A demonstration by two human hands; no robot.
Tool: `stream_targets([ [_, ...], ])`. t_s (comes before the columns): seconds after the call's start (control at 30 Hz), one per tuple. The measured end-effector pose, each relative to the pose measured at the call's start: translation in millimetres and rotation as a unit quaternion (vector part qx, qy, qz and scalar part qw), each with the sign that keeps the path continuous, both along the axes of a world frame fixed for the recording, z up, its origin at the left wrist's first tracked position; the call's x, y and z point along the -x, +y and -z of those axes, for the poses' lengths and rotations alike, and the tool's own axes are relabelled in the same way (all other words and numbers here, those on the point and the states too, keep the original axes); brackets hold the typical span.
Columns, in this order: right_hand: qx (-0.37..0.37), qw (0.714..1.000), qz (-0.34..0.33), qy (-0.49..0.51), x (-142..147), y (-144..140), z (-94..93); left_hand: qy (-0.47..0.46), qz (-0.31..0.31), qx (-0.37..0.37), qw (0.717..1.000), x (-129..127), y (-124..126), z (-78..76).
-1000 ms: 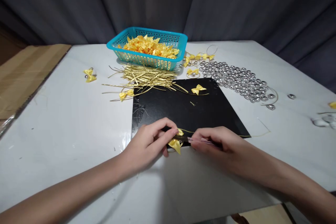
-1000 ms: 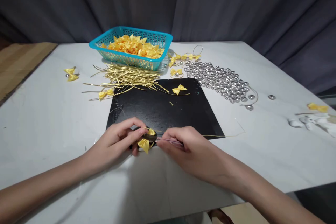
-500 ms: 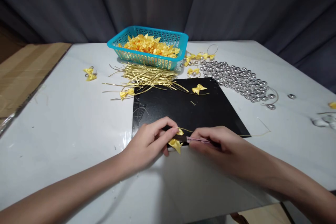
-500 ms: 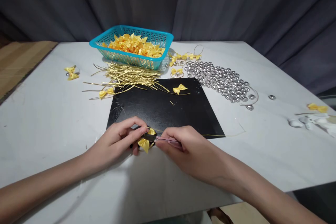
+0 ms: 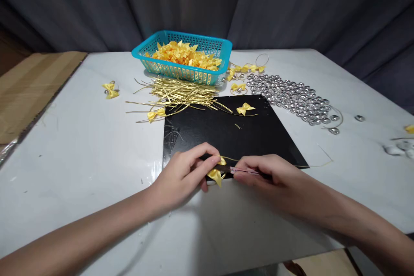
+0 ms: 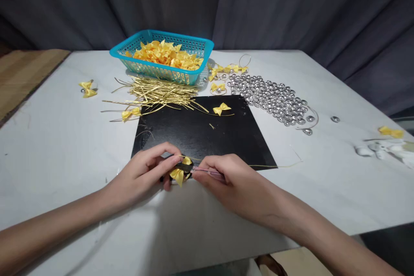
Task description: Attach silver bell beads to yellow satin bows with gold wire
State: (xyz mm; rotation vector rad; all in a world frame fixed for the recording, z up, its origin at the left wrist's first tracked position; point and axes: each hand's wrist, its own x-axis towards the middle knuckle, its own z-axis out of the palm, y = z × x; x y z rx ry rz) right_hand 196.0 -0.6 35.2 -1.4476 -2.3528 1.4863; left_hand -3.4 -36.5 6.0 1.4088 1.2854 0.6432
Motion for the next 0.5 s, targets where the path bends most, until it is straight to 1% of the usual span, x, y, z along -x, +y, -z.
stream_targets([
  [0.3,0.026,1.0,0.011,0.005,-1.5,0.4,-2.6,-0.007,-0.004,0.005,1.0,0.1,-0.3,0.3],
  [0.4,0.034,0.999,0.008,0.013,-7.2,-2.6,-5.5,-0.017,-0.02,0.007,1.0,-0.2,-0.2,1.5],
  [0.5,0.042,0.999,0.01,0.007,-18.9,-4.5,-10.5,-0.036,-0.035,0.011,0.999,-0.9,0.5,2.0],
])
